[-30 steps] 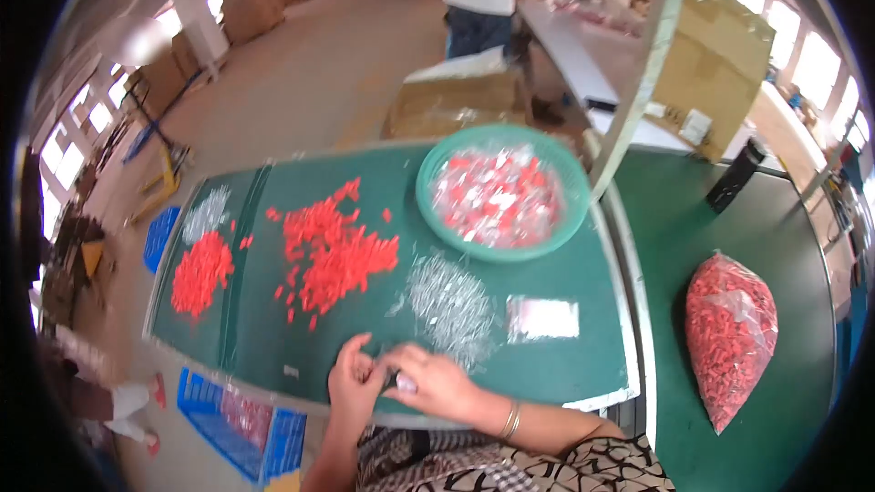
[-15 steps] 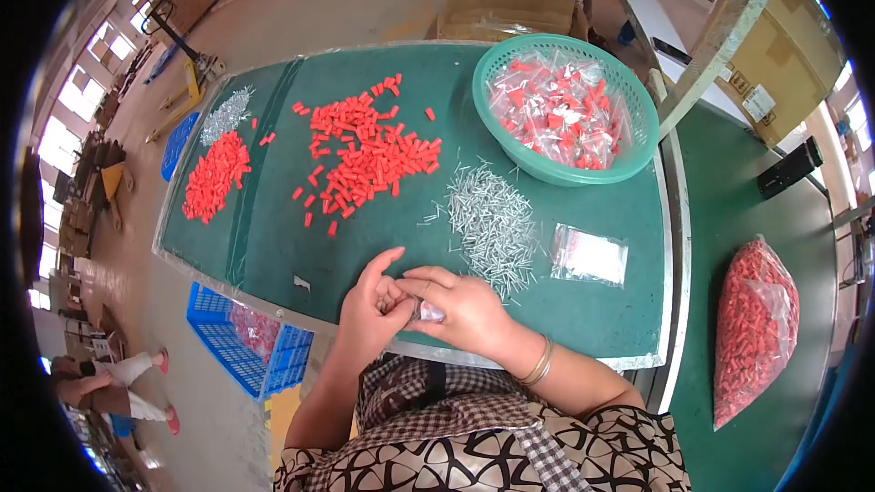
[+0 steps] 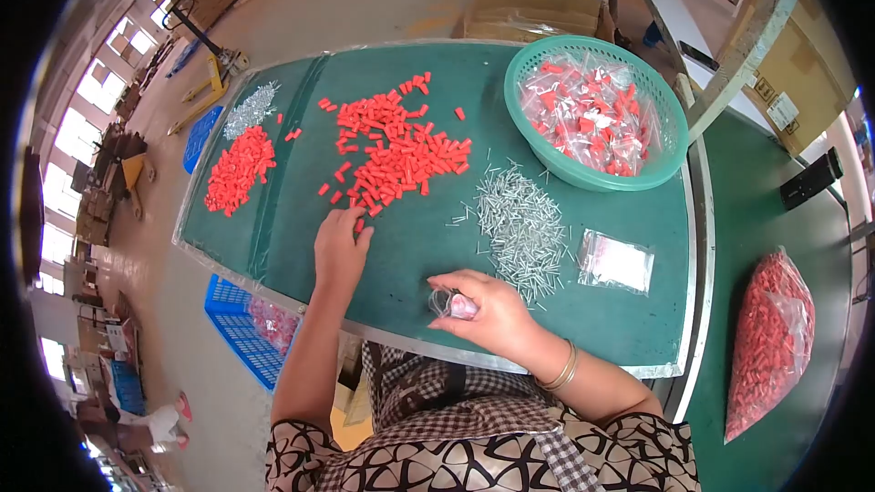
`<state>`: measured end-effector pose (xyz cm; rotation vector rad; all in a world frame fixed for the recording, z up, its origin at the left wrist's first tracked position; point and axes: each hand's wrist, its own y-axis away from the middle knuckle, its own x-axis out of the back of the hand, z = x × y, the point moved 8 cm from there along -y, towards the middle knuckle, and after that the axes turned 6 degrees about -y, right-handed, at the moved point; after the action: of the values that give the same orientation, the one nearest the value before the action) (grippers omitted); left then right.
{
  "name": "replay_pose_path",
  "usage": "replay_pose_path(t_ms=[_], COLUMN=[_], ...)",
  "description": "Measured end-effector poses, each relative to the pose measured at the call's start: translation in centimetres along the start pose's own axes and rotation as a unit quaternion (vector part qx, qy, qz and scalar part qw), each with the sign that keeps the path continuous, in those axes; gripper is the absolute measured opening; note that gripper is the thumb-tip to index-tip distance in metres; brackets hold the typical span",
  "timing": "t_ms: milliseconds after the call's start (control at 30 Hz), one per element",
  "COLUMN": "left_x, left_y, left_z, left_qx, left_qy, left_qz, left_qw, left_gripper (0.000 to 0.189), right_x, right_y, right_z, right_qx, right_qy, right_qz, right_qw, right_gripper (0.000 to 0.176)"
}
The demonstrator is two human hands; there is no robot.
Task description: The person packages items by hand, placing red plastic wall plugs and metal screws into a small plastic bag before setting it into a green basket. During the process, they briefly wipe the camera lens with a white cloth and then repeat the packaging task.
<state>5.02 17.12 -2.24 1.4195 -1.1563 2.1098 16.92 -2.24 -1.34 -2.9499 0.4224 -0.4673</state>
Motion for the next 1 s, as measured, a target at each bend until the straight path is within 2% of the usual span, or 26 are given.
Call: replay_pose_path(t_ms=[100,200,300,400,500,600,667,767,867,1000], left_x=[-1.3,-1.5,-1.2,-2.5,-3.1,0.0,4.0,7.1,7.6,7.7], left_y=[-0.6,-0.8,-1.5,-2.1,-1.9,-1.3,-0.5,1.4,2.0,1.3], left_z=[-0.4,-0.4,0.6,1.1,0.5,3.3,7.8,12.5,13.8,12.7], left_qx=[0.017,0.084,0.074,0.04,0.056,0.067,-0.061,-0.185,-0.211,-0.135], left_qy=[0.01,0.037,0.079,-0.012,0.009,0.15,0.193,0.146,0.2,0.29], left_qz=[-0.034,-0.092,-0.047,-0.076,-0.091,-0.115,-0.076,-0.099,-0.097,-0.106], left_qw=[0.999,0.992,0.993,0.996,0.994,0.98,0.976,0.967,0.952,0.942], left_gripper=[0.027,0.025,0.021,0.019,0.017,0.02,0.018,0.017,0.018,0.022], right_x=[0.4,0.5,0.4,0.3,0.5,0.9,0.8,0.8,0.4,0.6], right_y=[0.1,-0.1,0.0,-0.1,0.1,-0.2,-0.1,0.0,0.2,0.2], right_z=[0.4,0.9,0.8,0.8,0.8,1.0,1.2,1.2,1.7,1.2], right_qx=[-0.01,-0.024,-0.022,-0.021,-0.023,-0.027,-0.038,-0.051,-0.033,-0.044], right_qy=[-0.017,-0.036,-0.035,-0.038,-0.035,-0.028,-0.016,-0.027,-0.071,-0.066], right_qz=[0.009,0.012,0.012,0.01,0.018,0.027,0.027,0.04,0.056,0.039], right_qw=[1.0,0.999,0.999,0.999,0.999,0.999,0.999,0.998,0.995,0.996], right_gripper=[0.051,0.05,0.05,0.051,0.052,0.053,0.053,0.05,0.05,0.05])
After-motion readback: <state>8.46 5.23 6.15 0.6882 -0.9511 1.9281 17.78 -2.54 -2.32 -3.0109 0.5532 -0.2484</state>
